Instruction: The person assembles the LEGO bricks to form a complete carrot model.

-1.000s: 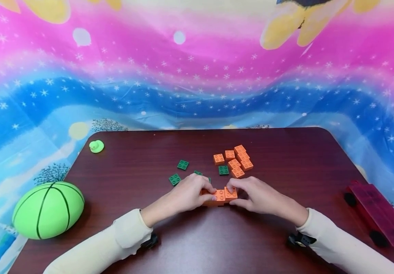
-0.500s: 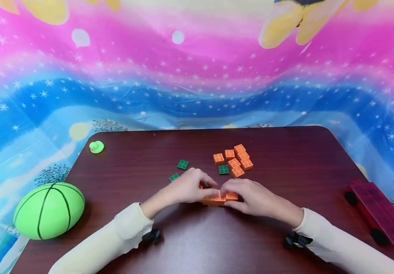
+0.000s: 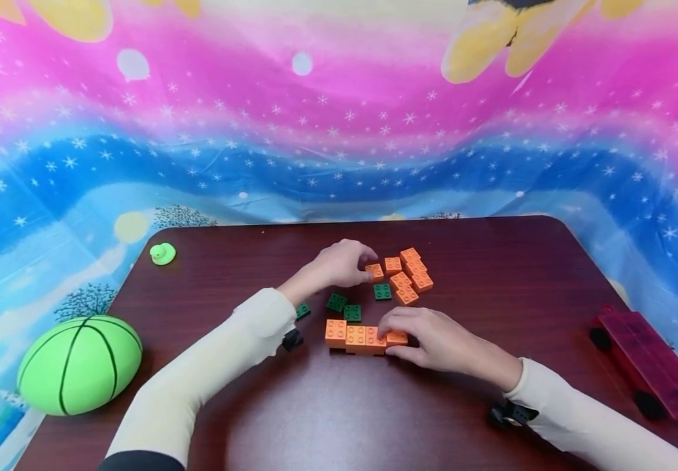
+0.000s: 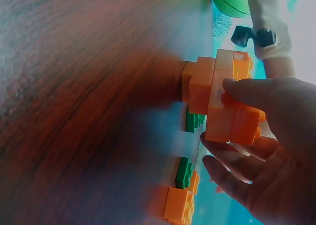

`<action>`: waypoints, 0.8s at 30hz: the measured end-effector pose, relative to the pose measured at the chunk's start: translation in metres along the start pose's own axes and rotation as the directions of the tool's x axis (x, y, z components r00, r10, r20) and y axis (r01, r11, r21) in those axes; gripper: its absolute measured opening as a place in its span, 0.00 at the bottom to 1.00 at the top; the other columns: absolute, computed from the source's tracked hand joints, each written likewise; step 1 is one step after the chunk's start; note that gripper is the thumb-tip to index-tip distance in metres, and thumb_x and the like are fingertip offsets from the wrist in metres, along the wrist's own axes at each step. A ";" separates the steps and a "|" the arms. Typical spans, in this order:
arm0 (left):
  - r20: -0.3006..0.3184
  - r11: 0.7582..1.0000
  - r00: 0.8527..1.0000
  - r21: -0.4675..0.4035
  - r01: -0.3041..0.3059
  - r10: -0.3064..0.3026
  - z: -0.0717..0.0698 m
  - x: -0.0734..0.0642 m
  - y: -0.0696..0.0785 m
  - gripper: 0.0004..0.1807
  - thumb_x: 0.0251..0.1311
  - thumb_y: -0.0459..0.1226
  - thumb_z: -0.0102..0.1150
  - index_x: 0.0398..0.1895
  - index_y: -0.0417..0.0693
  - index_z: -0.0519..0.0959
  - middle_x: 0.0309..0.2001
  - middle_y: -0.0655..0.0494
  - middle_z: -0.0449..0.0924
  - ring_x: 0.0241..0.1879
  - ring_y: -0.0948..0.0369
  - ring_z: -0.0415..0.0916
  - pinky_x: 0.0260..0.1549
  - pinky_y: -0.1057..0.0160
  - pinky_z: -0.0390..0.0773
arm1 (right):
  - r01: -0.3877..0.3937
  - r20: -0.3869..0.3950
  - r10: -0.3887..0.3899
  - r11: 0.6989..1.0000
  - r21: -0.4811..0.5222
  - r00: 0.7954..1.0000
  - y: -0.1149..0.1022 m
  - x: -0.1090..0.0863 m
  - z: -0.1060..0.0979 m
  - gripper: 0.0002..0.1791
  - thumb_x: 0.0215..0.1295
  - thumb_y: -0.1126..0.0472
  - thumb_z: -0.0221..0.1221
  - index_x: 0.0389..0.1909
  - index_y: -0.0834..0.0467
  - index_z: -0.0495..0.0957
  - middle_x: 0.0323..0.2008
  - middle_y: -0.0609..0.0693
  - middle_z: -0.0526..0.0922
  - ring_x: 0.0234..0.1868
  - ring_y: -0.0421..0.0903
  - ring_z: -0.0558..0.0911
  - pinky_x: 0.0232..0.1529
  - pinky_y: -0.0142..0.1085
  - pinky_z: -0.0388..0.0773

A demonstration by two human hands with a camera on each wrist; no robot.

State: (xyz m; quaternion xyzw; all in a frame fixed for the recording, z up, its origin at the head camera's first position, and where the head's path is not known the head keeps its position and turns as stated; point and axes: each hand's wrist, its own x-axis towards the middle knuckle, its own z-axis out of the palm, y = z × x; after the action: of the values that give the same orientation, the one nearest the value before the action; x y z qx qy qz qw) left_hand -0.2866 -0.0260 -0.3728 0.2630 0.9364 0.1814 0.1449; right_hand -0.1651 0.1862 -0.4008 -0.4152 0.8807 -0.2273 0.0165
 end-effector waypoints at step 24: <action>0.034 0.996 0.999 0.093 -0.009 0.006 0.013 0.037 0.000 0.08 0.64 0.39 0.69 0.42 0.46 0.86 0.40 0.52 0.86 0.31 0.59 0.75 0.33 0.62 0.77 | 0.012 0.013 -0.012 1.000 0.015 1.000 0.005 0.005 0.001 0.10 0.68 0.57 0.68 0.47 0.44 0.83 0.48 0.38 0.85 0.49 0.34 0.83 0.50 0.36 0.83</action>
State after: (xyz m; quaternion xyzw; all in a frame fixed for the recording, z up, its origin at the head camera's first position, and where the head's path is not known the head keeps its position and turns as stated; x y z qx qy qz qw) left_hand -0.3119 -0.0022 -0.3902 0.2760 0.9403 0.1335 0.1477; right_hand -0.1716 0.1852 -0.4031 -0.4218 0.8764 -0.2311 0.0242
